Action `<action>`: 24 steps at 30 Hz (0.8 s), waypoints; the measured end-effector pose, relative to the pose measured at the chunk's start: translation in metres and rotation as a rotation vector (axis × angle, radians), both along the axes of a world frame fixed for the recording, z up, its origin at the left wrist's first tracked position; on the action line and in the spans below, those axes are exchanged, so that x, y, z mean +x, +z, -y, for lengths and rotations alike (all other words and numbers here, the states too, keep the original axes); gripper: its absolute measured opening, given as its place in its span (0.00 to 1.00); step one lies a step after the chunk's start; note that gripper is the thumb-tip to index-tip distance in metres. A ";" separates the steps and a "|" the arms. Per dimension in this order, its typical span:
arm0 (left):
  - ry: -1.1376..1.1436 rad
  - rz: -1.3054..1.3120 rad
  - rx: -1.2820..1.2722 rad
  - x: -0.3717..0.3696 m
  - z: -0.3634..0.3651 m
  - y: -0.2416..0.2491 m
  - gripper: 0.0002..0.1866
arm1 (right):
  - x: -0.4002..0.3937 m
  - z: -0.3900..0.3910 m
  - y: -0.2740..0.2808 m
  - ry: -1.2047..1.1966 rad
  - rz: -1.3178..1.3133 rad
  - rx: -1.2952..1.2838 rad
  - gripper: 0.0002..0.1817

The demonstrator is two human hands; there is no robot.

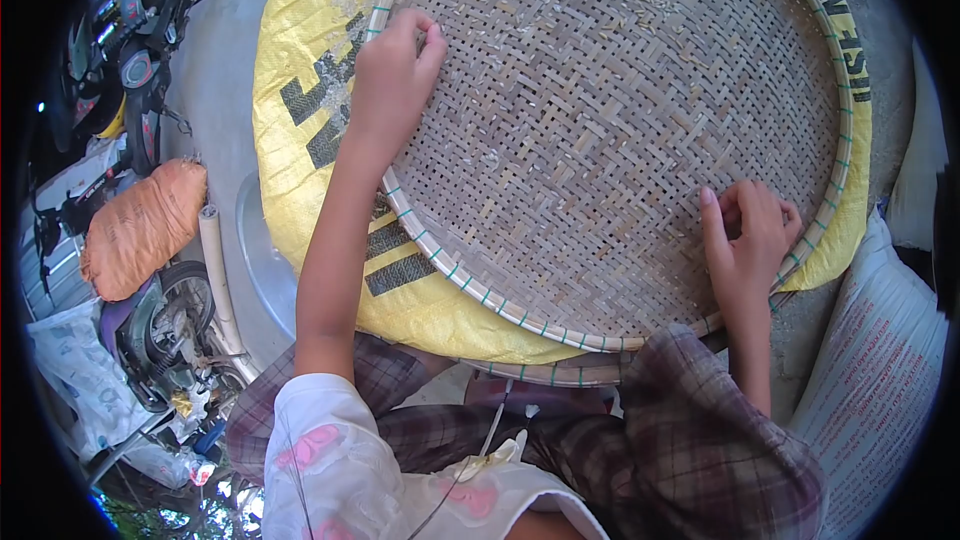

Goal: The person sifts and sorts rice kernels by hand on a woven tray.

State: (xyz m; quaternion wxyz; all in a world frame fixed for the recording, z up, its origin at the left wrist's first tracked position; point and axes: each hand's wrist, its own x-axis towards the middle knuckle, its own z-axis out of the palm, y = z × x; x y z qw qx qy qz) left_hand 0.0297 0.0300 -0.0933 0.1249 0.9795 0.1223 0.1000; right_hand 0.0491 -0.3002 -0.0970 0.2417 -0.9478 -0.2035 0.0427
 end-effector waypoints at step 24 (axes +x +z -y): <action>0.170 0.161 -0.914 0.017 0.003 0.006 0.09 | 0.000 0.000 0.000 -0.003 -0.021 -0.002 0.14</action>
